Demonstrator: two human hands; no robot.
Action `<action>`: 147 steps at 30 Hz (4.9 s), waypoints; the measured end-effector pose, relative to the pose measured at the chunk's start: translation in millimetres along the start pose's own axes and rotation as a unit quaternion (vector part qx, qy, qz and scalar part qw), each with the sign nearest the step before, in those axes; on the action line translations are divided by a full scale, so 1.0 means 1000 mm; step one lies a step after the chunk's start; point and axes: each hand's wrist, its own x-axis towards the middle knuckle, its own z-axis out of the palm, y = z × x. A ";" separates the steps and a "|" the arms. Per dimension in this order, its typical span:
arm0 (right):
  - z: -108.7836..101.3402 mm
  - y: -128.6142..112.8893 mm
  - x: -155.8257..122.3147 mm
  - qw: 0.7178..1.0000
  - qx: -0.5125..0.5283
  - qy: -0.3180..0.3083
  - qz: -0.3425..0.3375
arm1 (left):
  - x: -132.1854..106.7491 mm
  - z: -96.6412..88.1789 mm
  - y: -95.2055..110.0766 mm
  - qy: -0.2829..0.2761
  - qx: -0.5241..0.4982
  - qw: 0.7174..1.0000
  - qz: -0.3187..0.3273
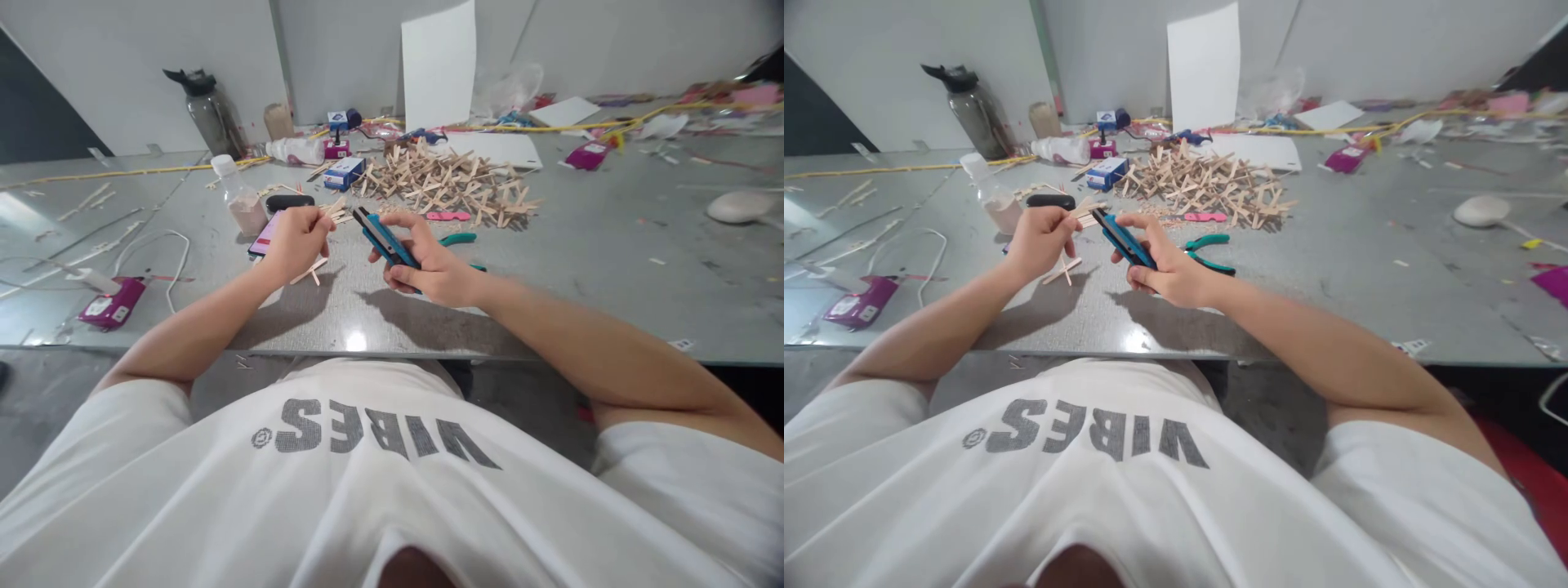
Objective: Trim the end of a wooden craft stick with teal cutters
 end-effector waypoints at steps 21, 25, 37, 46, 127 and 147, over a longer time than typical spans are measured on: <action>-0.001 0.030 -0.012 0.914 -0.363 0.098 -0.151 | -0.057 0.031 0.020 -0.081 -0.397 0.914 -0.004; -0.003 0.029 -0.012 0.902 -0.397 0.106 -0.128 | -0.061 0.030 0.024 -0.096 -0.415 0.904 0.014; -0.003 0.022 -0.015 0.903 -0.394 0.111 -0.131 | -0.068 0.029 0.025 -0.128 -0.459 0.879 0.022; -0.002 0.018 -0.021 0.909 -0.387 0.108 -0.114 | -0.070 0.025 0.025 -0.193 -0.453 0.870 0.010; -0.002 0.000 -0.014 0.869 -0.395 0.074 -0.289 | -0.078 0.050 0.007 -0.277 -0.491 0.787 0.253; -0.004 -0.002 -0.016 0.873 -0.409 0.085 -0.251 | -0.079 0.048 0.015 -0.298 -0.517 0.787 0.155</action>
